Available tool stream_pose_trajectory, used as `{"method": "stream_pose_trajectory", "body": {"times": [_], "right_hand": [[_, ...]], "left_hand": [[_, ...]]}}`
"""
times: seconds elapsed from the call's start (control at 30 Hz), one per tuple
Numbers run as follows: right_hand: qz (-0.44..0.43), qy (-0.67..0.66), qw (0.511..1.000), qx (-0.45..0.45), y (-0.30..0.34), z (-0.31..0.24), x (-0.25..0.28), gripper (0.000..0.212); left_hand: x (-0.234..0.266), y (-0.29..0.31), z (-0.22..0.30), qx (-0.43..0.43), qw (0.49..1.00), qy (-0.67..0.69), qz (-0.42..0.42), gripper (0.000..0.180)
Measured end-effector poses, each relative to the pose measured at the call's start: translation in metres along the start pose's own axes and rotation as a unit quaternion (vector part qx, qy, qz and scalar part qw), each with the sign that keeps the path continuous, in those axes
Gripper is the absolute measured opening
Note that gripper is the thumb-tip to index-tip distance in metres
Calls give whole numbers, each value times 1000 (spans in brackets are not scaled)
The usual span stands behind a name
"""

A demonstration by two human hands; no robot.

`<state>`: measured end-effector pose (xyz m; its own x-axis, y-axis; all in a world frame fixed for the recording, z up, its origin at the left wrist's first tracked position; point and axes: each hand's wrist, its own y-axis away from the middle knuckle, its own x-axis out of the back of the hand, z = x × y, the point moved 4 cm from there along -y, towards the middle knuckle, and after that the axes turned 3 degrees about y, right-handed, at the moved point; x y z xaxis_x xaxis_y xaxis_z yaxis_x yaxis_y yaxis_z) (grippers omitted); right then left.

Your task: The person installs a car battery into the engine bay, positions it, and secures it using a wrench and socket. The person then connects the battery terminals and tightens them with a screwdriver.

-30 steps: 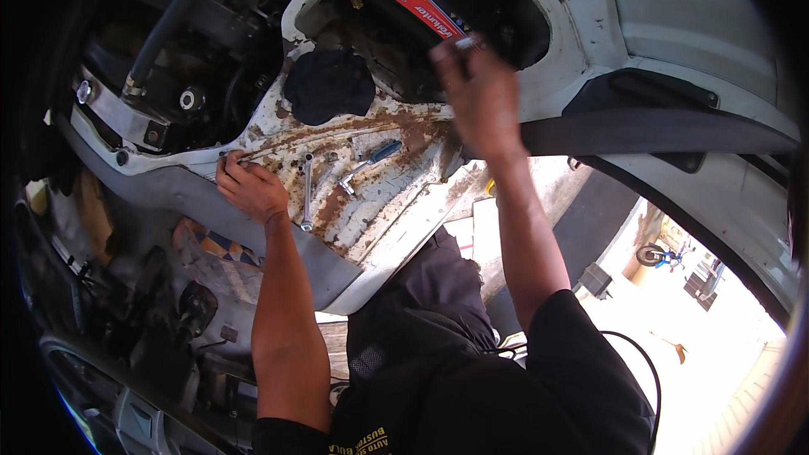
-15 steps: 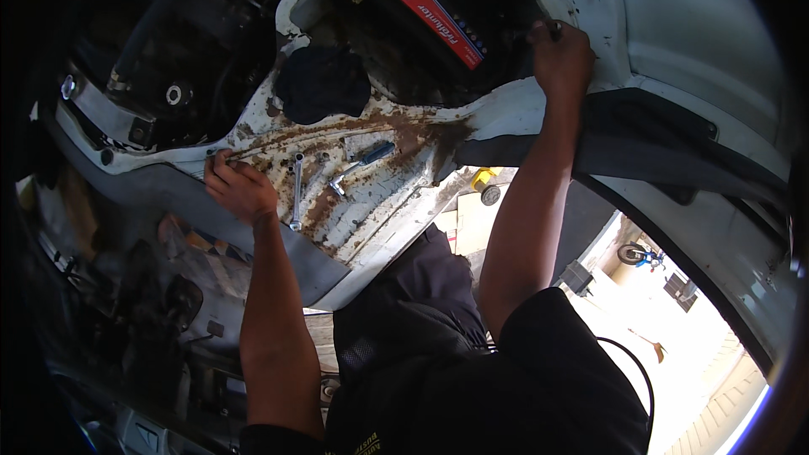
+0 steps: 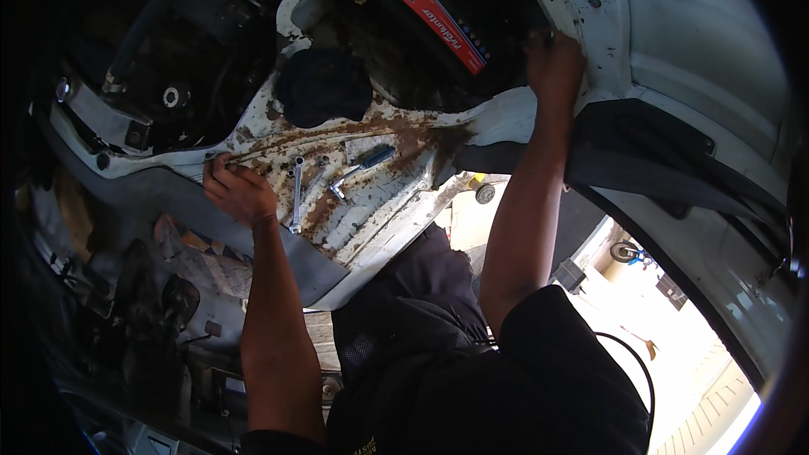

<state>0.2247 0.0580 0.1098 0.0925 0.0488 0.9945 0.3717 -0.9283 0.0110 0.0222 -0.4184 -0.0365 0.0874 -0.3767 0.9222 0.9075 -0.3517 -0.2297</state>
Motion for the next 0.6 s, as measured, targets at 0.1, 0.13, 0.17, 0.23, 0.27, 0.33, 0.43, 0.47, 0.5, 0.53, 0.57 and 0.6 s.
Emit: {"method": "stream_pose_trajectory", "body": {"times": [0.1, 0.13, 0.17, 0.23, 0.27, 0.33, 0.43, 0.47, 0.5, 0.53, 0.57, 0.6], "right_hand": [[-14, 18, 999, -43, 8, 1, 3, 30], [-20, 25, 998, -63, 12, 3, 5, 30], [-25, 42, 996, -68, 17, 2, 7, 30], [-34, 76, 993, -80, 28, -1, 11, 28], [-30, 69, 994, -82, 31, 1, 12, 27], [-22, 54, 995, -85, 36, 6, 12, 25], [0, 126, 990, -62, 42, -13, 31, 22], [27, 83, 995, -42, 44, -21, 39, 21], [50, 42, 998, -24, 52, -25, 48, 19], [72, 0, 997, -8, 62, -28, 55, 18], [12, -33, 999, -23, 76, -32, 56, 18], [-47, -69, 996, -37, 92, -43, 53, 19]], "left_hand": [[1, -1, 2, -5, 1000, -1, 5, 23], [1, -1, 3, -8, 1000, -2, 7, 23], [1, -1, 2, -8, 1000, -2, 8, 23], [1, -1, 2, -7, 1000, -2, 10, 23], [1, -1, 2, -9, 1000, 3, 12, 23], [1, -1, 3, -12, 1000, 11, 17, 22], [1, -1, 4, -14, 1000, 7, 11, 23], [2, -4, 4, -13, 1000, 2, 14, 23], [3, -3, 4, -14, 1000, -3, 13, 23], [5, -2, 3, -16, 1000, -9, 12, 23], [4, -1, 4, -17, 1000, -7, 12, 23], [2, 0, 3, -18, 1000, -6, 15, 23]]}}
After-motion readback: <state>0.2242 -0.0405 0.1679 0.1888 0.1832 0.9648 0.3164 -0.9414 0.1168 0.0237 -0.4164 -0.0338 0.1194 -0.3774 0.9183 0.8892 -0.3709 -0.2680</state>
